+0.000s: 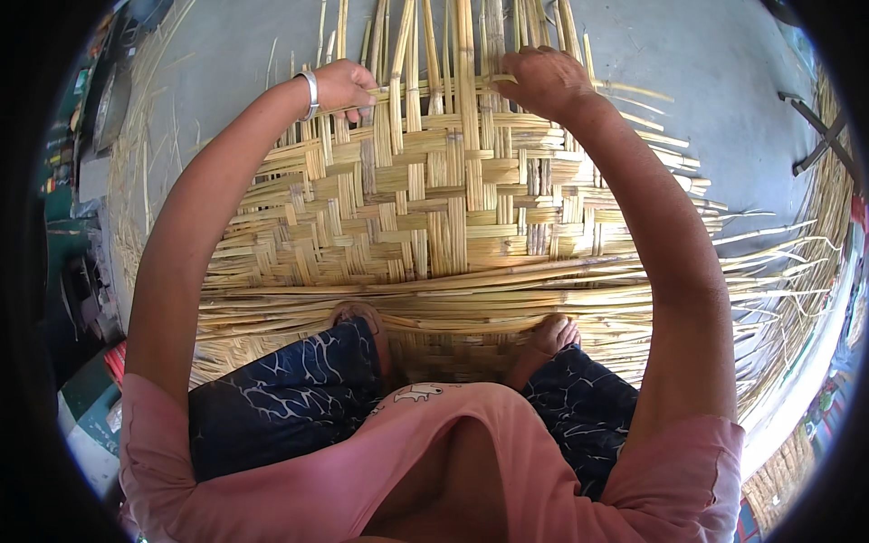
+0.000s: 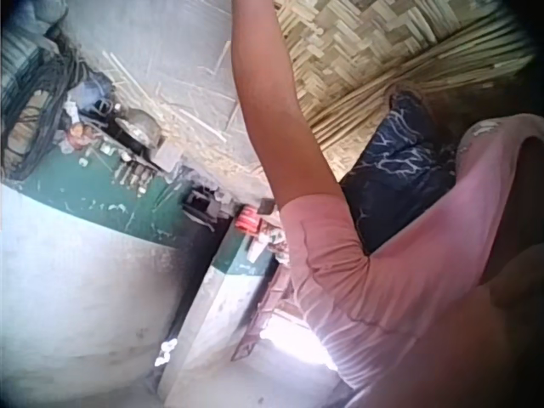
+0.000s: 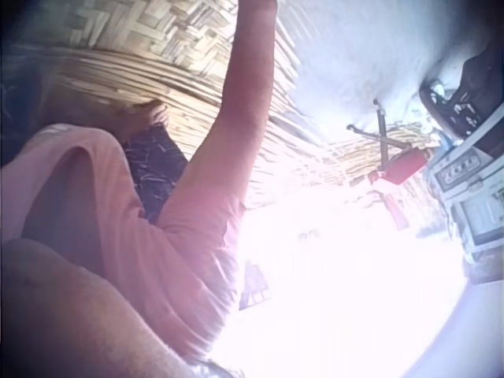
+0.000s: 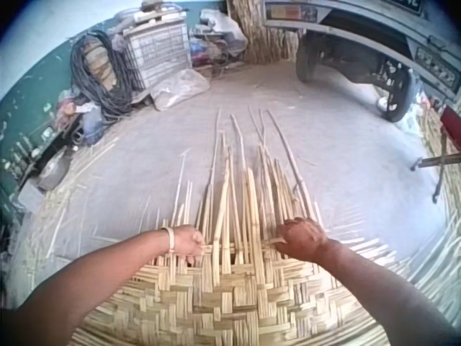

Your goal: The person weaves a basket by hand using dried palm leaves. They interlace the leaves in a consistent pattern, gradually building up the structure of the basket while sitting on the floor.

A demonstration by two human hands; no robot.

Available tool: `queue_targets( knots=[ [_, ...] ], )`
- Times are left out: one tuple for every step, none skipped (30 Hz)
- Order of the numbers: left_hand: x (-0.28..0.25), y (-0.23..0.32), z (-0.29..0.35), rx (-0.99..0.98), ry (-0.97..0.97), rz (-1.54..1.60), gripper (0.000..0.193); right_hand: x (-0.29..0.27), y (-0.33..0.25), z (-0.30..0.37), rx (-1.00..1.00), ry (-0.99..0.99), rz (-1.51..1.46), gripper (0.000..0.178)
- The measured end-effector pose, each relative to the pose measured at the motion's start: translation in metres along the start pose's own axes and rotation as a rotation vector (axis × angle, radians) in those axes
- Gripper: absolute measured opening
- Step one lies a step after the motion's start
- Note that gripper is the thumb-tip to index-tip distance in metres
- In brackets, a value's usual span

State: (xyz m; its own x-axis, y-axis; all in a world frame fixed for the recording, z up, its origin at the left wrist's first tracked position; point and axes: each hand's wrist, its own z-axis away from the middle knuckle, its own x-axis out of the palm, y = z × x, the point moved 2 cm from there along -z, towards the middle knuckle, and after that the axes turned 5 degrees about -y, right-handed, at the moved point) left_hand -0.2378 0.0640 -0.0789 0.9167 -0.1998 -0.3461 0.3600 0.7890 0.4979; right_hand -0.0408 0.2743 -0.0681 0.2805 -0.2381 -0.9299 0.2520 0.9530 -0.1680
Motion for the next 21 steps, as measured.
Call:
queue_targets(
  knots=[
    [0.001,0.001,-0.001,0.007,0.006,-0.003,0.02,-0.005,-0.001,0.0,0.031,-0.12,-0.05,0.036],
    [0.001,-0.001,-0.002,0.02,0.012,-0.016,0.02,-0.009,-0.003,0.0,0.06,-0.133,-0.093,0.038],
    [0.0,-0.001,-0.001,0.007,0.019,-0.029,0.02,-0.009,-0.006,-0.002,0.074,-0.155,-0.113,0.039],
    [0.0,0.002,0.001,-0.001,0.026,-0.041,0.021,-0.01,-0.006,-0.004,0.092,-0.176,-0.13,0.039],
    [0.0,0.004,0.002,-0.01,0.032,-0.055,0.021,-0.011,-0.006,-0.004,0.111,-0.196,-0.148,0.04],
    [0.0,0.003,0.0,-0.008,0.047,-0.064,0.023,-0.01,-0.004,-0.003,0.094,-0.171,-0.168,0.039],
    [0.0,0.004,-0.001,-0.013,0.052,-0.07,0.023,-0.008,-0.002,-0.003,0.085,-0.164,-0.185,0.038],
    [0.0,0.006,0.0,-0.018,0.056,-0.075,0.023,-0.005,0.0,-0.002,0.076,-0.156,-0.202,0.037],
    [0.001,0.009,0.001,-0.024,0.061,-0.08,0.023,-0.003,0.003,-0.002,0.066,-0.149,-0.219,0.036],
    [0.002,0.01,0.004,-0.014,0.071,-0.092,0.022,-0.003,0.001,-0.002,0.049,-0.115,-0.204,0.035],
    [0.004,0.009,0.005,0.007,0.057,-0.128,0.021,-0.004,0.001,-0.001,0.045,-0.158,-0.218,0.033],
    [0.006,0.007,0.005,0.028,0.043,-0.163,0.021,-0.007,-0.001,0.0,0.042,-0.201,-0.231,0.032],
    [0.007,0.005,0.006,0.048,0.031,-0.2,0.021,-0.009,-0.003,0.004,0.037,-0.241,-0.245,0.03],
    [0.012,0.001,0.007,0.098,0.001,-0.256,0.02,-0.005,-0.004,0.007,-0.002,-0.211,-0.248,0.029],
    [0.017,-0.001,0.007,0.062,0.016,-0.215,0.02,0.002,-0.004,0.006,0.004,-0.225,-0.235,0.029],
    [0.025,0.004,0.013,0.03,0.031,-0.175,0.02,0.007,-0.003,0.005,0.012,-0.236,-0.219,0.029],
    [0.029,0.006,0.017,-0.007,0.048,-0.135,0.02,0.013,-0.002,0.002,0.016,-0.247,-0.207,0.029],
    [0.028,0.003,0.012,0.029,0.057,-0.222,0.019,0.02,0.0,-0.004,0.005,-0.251,-0.182,0.028],
    [0.027,0.004,0.011,0.065,0.095,-0.345,0.019,0.021,0.002,-0.003,-0.021,-0.206,-0.191,0.03],
    [0.025,0.007,0.011,0.103,0.132,-0.469,0.02,0.021,0.003,-0.002,-0.047,-0.161,-0.2,0.032],
    [0.024,0.012,0.011,0.141,0.17,-0.592,0.02,0.021,0.003,-0.001,-0.072,-0.116,-0.208,0.035]
  ],
)
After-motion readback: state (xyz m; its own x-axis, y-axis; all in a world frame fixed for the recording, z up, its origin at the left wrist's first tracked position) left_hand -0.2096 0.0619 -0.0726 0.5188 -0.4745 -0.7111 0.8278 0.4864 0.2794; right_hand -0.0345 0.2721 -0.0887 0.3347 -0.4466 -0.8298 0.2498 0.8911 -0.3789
